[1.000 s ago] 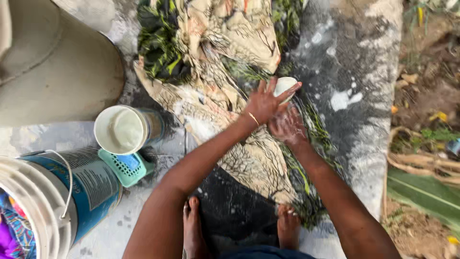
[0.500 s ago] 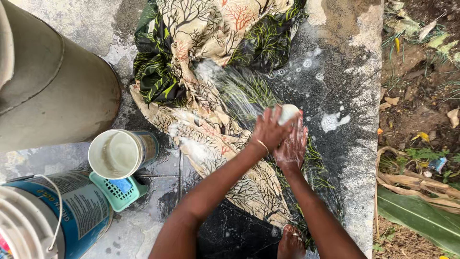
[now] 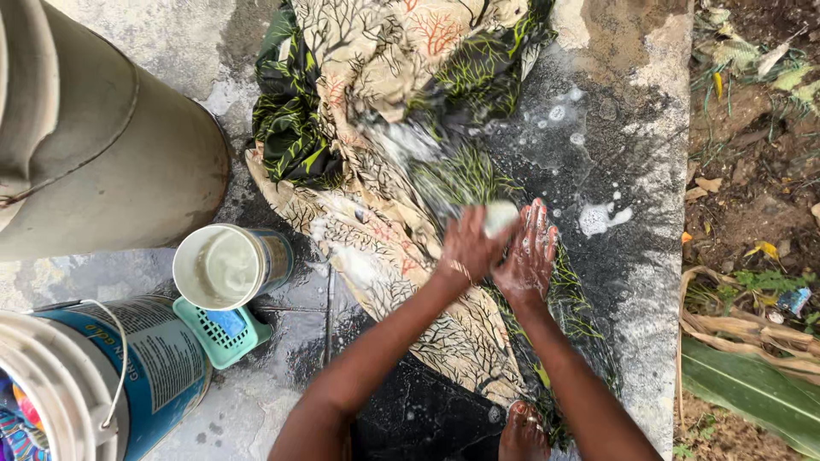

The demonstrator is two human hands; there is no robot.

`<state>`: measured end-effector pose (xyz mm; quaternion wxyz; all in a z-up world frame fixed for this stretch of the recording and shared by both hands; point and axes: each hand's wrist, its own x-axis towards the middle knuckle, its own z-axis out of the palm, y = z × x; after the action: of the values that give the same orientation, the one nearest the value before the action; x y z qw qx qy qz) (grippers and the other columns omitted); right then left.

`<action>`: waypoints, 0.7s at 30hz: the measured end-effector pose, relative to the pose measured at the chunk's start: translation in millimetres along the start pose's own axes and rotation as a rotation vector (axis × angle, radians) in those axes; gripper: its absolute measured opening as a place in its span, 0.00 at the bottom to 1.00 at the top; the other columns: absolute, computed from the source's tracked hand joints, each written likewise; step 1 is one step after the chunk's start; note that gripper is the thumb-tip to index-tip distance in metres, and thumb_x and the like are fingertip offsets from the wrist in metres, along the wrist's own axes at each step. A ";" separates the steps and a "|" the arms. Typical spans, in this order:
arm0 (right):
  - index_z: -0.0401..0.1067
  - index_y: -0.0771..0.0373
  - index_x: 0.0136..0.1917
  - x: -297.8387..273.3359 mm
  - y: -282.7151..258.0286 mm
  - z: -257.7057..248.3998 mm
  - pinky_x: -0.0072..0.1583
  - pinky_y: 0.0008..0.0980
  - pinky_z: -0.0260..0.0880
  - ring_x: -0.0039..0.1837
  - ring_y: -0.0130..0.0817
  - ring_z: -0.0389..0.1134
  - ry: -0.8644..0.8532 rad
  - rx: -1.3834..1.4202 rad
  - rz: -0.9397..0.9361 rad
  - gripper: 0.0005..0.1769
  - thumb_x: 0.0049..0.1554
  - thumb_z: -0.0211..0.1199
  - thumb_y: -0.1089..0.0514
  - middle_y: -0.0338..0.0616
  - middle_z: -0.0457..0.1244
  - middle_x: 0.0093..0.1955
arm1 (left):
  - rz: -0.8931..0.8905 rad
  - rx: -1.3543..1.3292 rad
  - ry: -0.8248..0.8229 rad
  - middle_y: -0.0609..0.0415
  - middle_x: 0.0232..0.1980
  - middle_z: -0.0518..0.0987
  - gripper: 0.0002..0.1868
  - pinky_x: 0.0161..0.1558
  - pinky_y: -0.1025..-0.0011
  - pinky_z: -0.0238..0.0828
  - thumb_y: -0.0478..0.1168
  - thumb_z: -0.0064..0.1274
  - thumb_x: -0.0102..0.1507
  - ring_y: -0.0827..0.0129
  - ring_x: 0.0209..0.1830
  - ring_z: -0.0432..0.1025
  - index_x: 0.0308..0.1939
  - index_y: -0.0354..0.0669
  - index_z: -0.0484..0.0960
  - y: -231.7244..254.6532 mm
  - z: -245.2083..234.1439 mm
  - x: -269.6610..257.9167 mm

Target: The person washes a garment by hand on an outdoor stone slab, scrubbing the fabric with a bar of soap and rinsing it with water from buckets.

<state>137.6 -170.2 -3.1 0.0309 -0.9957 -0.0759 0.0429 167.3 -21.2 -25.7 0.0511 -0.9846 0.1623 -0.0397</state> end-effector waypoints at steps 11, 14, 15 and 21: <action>0.33 0.68 0.82 -11.2 6.8 2.1 0.80 0.49 0.29 0.85 0.45 0.30 -0.025 0.104 -0.015 0.56 0.61 0.42 0.25 0.56 0.29 0.86 | -0.449 -0.073 -0.219 0.25 0.63 0.66 0.34 0.24 0.67 0.81 0.59 0.41 0.67 0.42 0.53 0.72 0.77 0.73 0.49 -180.7 7.6 12.0; 0.35 0.66 0.85 -13.7 9.8 11.3 0.82 0.50 0.30 0.88 0.43 0.31 0.024 0.100 -0.021 0.47 0.66 0.37 0.32 0.52 0.30 0.88 | -0.395 -0.656 0.125 0.33 0.48 0.79 0.39 0.27 0.62 0.80 0.59 0.47 0.66 0.59 0.31 0.78 0.65 0.24 0.66 -25.3 -6.4 -56.2; 0.36 0.66 0.84 -11.0 11.0 13.2 0.82 0.50 0.30 0.87 0.43 0.31 0.033 0.100 0.000 0.46 0.67 0.37 0.33 0.51 0.30 0.88 | -0.041 -0.247 0.228 0.33 0.54 0.77 0.36 0.34 0.62 0.83 0.62 0.48 0.62 0.52 0.45 0.80 0.65 0.44 0.67 17.3 -24.5 -89.0; 0.39 0.65 0.86 -20.8 23.6 29.1 0.83 0.51 0.30 0.88 0.41 0.32 0.076 0.102 0.086 0.42 0.71 0.35 0.36 0.49 0.33 0.89 | -0.105 -0.138 -0.369 0.34 0.62 0.69 0.26 0.42 0.52 0.80 0.52 0.50 0.68 0.41 0.59 0.67 0.70 0.58 0.66 -111.7 -19.4 -69.9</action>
<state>117.9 -195.0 -32.0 0.0824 -0.9961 -0.0296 0.0103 134.7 104.9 1.9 0.0103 -0.9835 0.1009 0.1499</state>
